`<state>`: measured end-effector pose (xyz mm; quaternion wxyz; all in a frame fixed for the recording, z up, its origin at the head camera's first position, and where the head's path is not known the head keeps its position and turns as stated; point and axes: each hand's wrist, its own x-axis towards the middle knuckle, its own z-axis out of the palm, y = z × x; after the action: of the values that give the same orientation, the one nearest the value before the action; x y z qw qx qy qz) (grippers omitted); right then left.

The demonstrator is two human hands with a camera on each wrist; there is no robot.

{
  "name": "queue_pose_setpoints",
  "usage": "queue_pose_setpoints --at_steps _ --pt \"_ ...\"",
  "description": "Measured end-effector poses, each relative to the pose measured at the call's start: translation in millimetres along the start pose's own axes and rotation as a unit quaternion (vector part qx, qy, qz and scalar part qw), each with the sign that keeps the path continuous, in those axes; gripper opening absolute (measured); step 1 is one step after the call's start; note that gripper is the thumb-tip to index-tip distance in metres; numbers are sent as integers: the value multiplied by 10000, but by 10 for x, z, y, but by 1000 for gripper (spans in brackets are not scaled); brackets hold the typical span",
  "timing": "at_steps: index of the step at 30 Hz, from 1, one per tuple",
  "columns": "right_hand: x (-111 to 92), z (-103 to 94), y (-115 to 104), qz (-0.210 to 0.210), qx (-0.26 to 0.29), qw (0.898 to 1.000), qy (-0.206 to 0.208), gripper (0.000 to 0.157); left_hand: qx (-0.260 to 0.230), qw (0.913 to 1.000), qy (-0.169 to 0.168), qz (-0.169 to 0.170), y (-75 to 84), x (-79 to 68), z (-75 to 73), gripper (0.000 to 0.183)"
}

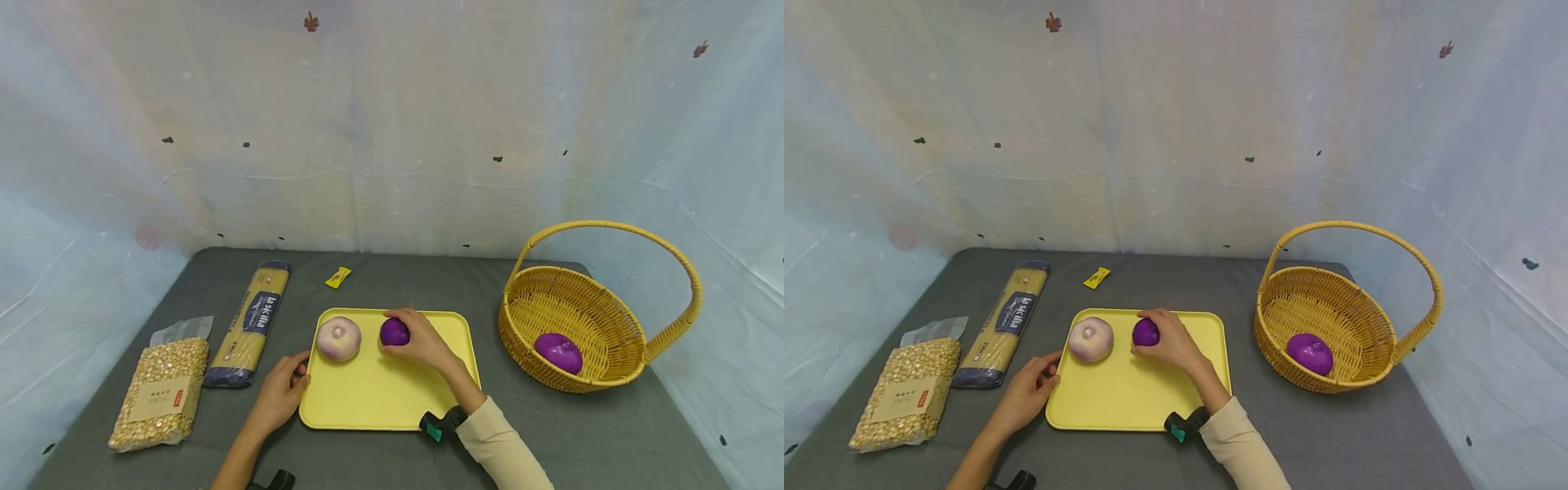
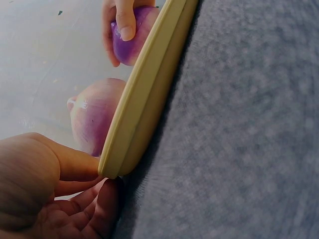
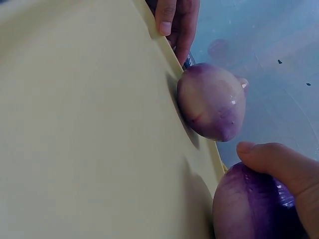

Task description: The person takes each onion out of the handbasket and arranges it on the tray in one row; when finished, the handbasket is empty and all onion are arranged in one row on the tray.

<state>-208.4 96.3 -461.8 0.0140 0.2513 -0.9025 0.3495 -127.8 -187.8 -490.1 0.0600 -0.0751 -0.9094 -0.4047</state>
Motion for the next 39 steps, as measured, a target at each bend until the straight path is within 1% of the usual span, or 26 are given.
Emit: queue_pose_setpoints --at_steps 10,21,28,39 --pt "2 -25 -14 146 -12 9999 -74 70 -74 10000 55 31 34 14 -6 36" --pt "-15 -19 -27 311 173 9993 -99 75 -82 10000 41 9 49 12 -14 36" --pt "-30 -20 -29 251 137 9996 -57 77 -44 10000 68 34 52 5 -12 36" --pt "-56 -63 -36 240 253 9993 -96 77 -19 10000 -1 -69 22 6 -2 37"
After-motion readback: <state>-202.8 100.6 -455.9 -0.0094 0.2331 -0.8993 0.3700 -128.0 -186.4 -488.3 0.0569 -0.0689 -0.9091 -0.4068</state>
